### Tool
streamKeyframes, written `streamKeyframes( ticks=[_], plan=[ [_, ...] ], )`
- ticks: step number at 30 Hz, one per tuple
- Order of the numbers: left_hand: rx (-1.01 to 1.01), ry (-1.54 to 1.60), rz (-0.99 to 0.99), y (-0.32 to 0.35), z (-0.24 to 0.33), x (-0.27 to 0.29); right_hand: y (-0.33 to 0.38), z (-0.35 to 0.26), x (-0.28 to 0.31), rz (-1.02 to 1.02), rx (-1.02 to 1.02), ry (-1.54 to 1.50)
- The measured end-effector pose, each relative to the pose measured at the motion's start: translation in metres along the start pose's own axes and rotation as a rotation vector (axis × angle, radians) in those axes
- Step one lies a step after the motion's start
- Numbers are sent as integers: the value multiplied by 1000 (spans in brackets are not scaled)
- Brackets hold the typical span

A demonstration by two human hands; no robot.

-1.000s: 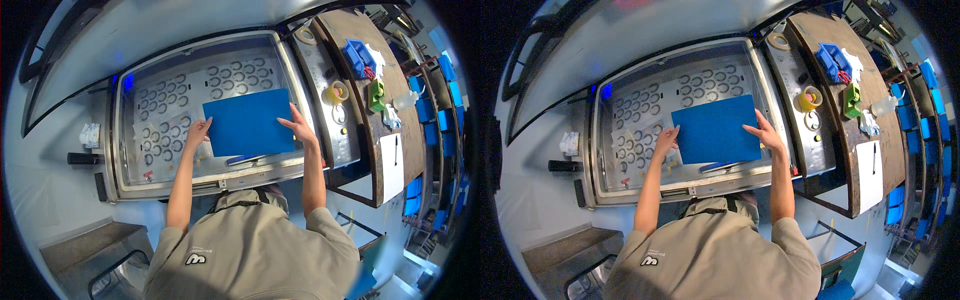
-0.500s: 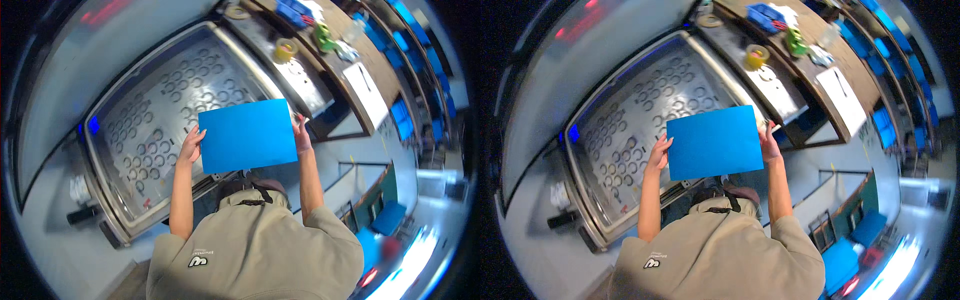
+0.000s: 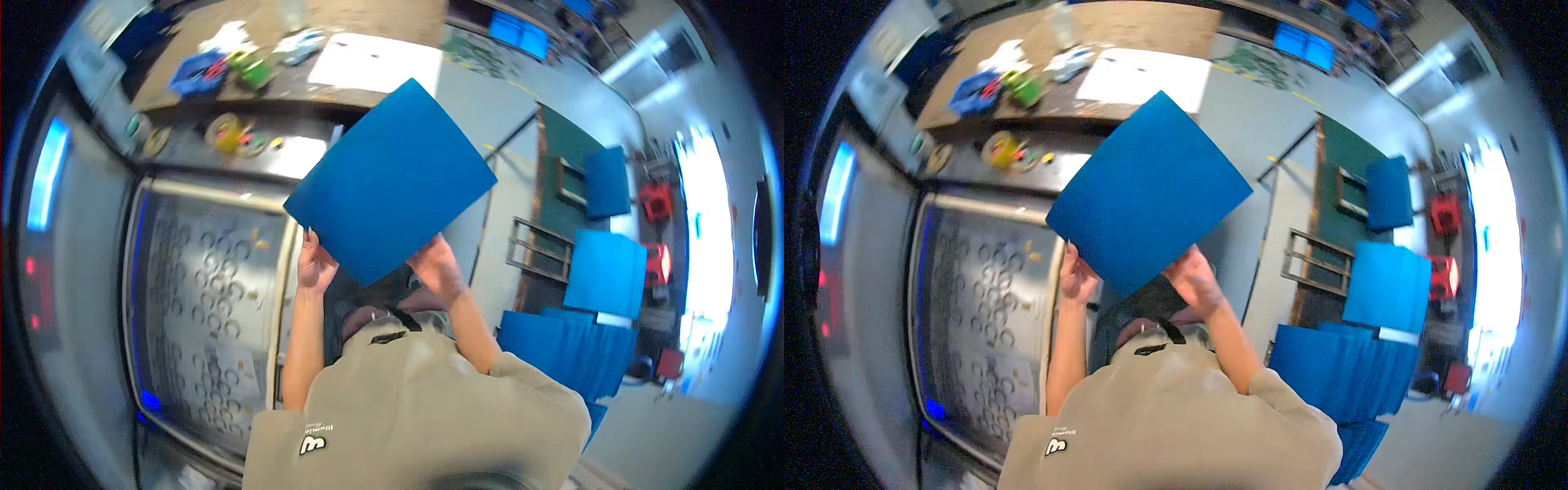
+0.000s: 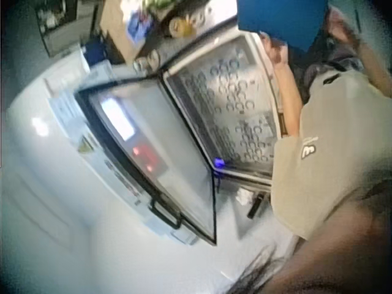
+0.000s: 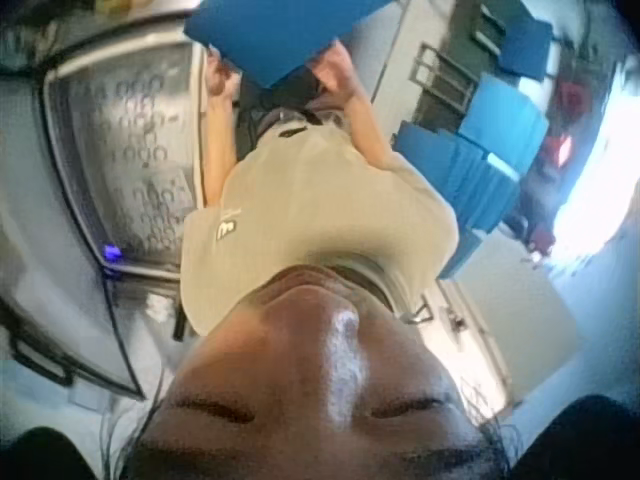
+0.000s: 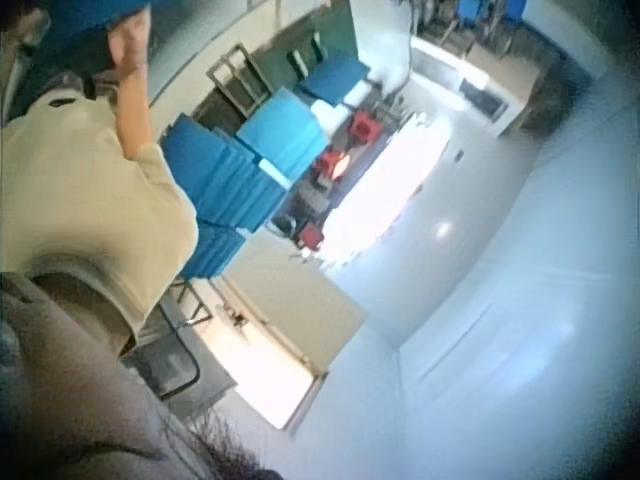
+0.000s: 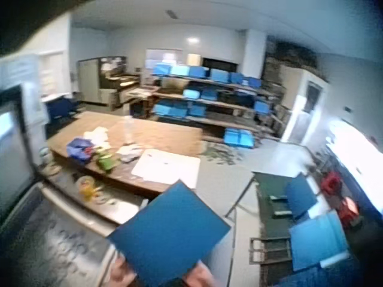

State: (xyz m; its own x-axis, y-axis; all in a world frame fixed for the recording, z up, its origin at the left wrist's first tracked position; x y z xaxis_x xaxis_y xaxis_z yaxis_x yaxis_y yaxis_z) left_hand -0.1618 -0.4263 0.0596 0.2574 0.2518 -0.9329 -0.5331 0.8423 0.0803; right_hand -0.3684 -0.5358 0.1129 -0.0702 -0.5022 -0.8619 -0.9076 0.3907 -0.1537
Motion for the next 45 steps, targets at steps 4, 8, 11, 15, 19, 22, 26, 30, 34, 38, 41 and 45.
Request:
streamKeyframes(
  ticks=[4, 8, 11, 15, 19, 22, 26, 30, 34, 38, 41, 45],
  plan=[
    [303, -16, -200, -51, -128, -41, 31, -90, 58, 692, 304, 165],
    [622, -516, -462, -91, -248, -81, 83, -245, 141, 1032, 457, 579],
    [703, -1140, -467, -110, -300, -38, 136, -388, 234, 1346, 252, 1090],
    [604, -1601, -462, -120, -304, 30, 174, -547, 296, 1785, -283, 2030],
    [675, -1797, -247, -84, -249, 117, 179, -618, 345, 1815, -497, 2175],
    [976, -1709, 112, -34, -200, 165, 204, -643, 376, 1875, -538, 2240],
    [1206, -1434, 482, 43, -146, 205, 243, -666, 390, 2022, -541, 2267],
    [1287, -1594, 375, 64, -144, 165, 244, -674, 394, 2020, -703, 2182],
    [1244, -1539, 351, 20, -163, 174, 244, -656, 362, 2063, -395, 2581],
    [1023, -1576, 192, -62, -215, 158, 253, -600, 335, 1643, 24, 2686],
    [896, -1704, -99, -113, -246, 132, 283, -547, 309, 1673, -25, 2476],
    [682, -1966, -388, -145, -275, 68, 344, -497, 250, 2004, -187, 2099]
  ],
)
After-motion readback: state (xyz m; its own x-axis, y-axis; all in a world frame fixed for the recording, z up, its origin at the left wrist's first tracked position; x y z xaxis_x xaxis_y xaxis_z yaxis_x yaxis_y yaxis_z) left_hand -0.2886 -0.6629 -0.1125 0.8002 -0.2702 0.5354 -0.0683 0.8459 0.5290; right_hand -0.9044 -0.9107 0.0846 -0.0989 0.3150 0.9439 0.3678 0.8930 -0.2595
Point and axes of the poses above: each hand's wrist, its own y-axis away from the middle knuckle, its own x-axis out of the back of the hand, z = x × y, the point moved 5 cm from there along -y, towards the middle knuckle, and after that the axes turned 8 degrees about -x, right-handed, at the moved point
